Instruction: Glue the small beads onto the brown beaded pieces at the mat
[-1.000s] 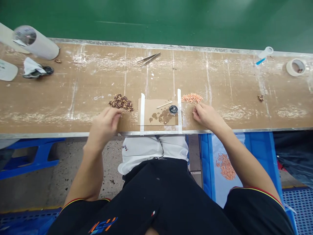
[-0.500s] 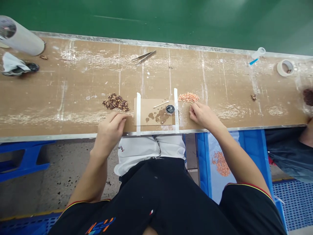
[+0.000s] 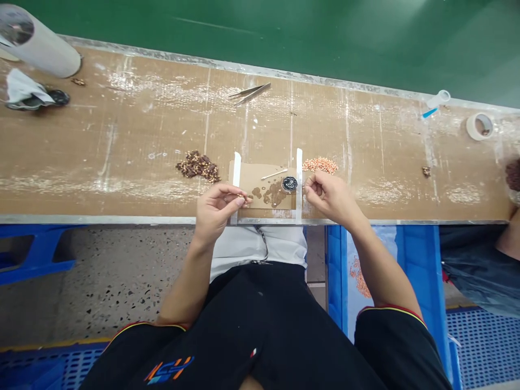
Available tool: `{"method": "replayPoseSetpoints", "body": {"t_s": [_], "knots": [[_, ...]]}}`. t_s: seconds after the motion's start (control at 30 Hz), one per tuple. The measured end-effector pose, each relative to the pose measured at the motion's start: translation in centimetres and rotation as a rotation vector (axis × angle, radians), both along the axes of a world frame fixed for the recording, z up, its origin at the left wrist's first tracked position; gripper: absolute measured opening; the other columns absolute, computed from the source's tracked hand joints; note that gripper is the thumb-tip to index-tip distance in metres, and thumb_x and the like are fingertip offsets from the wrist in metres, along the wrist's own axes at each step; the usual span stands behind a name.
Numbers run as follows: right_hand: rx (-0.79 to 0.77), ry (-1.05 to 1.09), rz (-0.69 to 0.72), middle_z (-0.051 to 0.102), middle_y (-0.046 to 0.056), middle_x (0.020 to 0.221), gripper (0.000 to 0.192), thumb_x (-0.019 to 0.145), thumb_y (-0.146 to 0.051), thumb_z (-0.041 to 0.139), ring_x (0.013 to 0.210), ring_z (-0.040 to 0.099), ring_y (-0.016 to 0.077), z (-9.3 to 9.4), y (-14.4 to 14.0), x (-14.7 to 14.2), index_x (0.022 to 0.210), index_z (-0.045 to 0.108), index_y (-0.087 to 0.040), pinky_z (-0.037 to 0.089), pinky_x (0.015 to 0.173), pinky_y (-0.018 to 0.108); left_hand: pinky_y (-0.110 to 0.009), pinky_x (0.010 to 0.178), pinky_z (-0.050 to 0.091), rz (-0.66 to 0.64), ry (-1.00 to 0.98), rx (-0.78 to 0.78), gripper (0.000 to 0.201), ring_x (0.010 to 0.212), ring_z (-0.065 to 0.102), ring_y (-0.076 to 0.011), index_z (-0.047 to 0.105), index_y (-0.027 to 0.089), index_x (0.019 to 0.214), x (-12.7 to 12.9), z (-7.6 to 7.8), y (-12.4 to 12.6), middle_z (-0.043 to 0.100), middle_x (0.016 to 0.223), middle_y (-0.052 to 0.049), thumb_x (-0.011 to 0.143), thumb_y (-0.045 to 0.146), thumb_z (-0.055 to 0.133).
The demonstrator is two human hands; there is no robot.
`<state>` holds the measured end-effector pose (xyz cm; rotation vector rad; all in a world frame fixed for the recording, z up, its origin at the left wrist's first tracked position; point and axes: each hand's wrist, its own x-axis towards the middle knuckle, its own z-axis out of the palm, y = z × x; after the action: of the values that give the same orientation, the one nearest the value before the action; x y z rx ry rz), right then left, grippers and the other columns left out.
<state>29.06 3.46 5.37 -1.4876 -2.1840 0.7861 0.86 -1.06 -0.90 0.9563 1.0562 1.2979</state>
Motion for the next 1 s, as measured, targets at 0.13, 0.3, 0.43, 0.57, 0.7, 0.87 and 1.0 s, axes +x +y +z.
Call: {"method": "replayPoseSetpoints", "body": {"t_s": [0.13, 0.3, 0.43, 0.57, 0.7, 0.87, 1.0], "knots": [[0.050, -0.111, 0.017, 0.057, 0.001, 0.069, 0.012, 0.089, -0.028, 0.055, 0.063, 0.051, 0.0175, 0.9, 0.4, -1.9, 0.078, 0.050, -0.026, 0.040, 0.063, 0.031, -0.030, 0.073, 0.068, -0.010, -0.137, -0.047, 0.036, 0.075, 0.079, -0.0177, 0.079, 0.018, 0.089, 0.1, -0.6, 0.0, 0.081, 0.087, -0.006, 0.074, 0.045, 0.096], [0.110, -0.229, -0.019, 0.059, 0.002, 0.069, 0.013, 0.089, -0.030, 0.055, 0.065, 0.054, 0.0187, 0.7, 0.8, -2.6, 0.078, 0.051, -0.025, 0.040, 0.064, 0.032, -0.032, 0.077, 0.068, -0.039, -0.151, -0.006, 0.032, 0.076, 0.079, -0.0179, 0.081, 0.019, 0.089, -0.5, -0.9, -0.1, 0.081, 0.087, -0.006, 0.076, 0.044, 0.095], [0.116, -0.283, -0.037, 0.060, 0.004, 0.071, 0.013, 0.090, -0.031, 0.054, 0.066, 0.056, 0.0196, 0.5, 0.7, -2.7, 0.079, 0.051, -0.025, 0.041, 0.065, 0.032, -0.030, 0.074, 0.067, -0.038, -0.168, 0.017, 0.030, 0.076, 0.078, -0.0174, 0.081, 0.019, 0.092, -0.3, -0.8, 0.1, 0.080, 0.087, -0.006, 0.079, 0.043, 0.093], [0.128, -0.304, -0.030, 0.061, 0.004, 0.072, 0.013, 0.091, -0.031, 0.054, 0.068, 0.057, 0.0201, 0.4, 0.7, -2.7, 0.080, 0.051, -0.025, 0.042, 0.065, 0.032, -0.028, 0.071, 0.067, -0.038, -0.201, 0.015, 0.029, 0.074, 0.078, -0.0160, 0.081, 0.020, 0.093, -0.2, -0.8, 0.3, 0.080, 0.086, -0.005, 0.080, 0.043, 0.093], [0.129, -0.307, -0.017, 0.061, 0.004, 0.072, 0.012, 0.091, -0.030, 0.055, 0.067, 0.056, 0.0203, 0.3, 0.8, -2.7, 0.080, 0.051, -0.026, 0.042, 0.066, 0.033, -0.029, 0.073, 0.067, -0.042, -0.200, -0.008, 0.033, 0.073, 0.078, -0.0162, 0.081, 0.019, 0.093, -0.1, -0.7, 0.2, 0.080, 0.086, -0.005, 0.079, 0.046, 0.093], [0.124, -0.307, -0.023, 0.060, 0.004, 0.072, 0.013, 0.091, -0.031, 0.055, 0.067, 0.056, 0.0201, 0.2, 0.8, -2.7, 0.080, 0.051, -0.026, 0.042, 0.065, 0.033, -0.028, 0.072, 0.066, -0.057, -0.218, -0.011, 0.033, 0.073, 0.077, -0.0158, 0.081, 0.019, 0.094, -0.1, -0.7, 0.2, 0.080, 0.086, -0.006, 0.080, 0.046, 0.093], [0.134, -0.312, -0.017, 0.059, 0.003, 0.070, 0.013, 0.091, -0.031, 0.056, 0.067, 0.055, 0.0204, 0.1, 0.8, -2.7, 0.081, 0.052, -0.026, 0.041, 0.065, 0.033, -0.028, 0.071, 0.066, -0.063, -0.216, -0.038, 0.037, 0.072, 0.077, -0.0163, 0.081, 0.019, 0.094, -0.1, -0.6, 0.2, 0.080, 0.086, -0.006, 0.077, 0.049, 0.094]]}}
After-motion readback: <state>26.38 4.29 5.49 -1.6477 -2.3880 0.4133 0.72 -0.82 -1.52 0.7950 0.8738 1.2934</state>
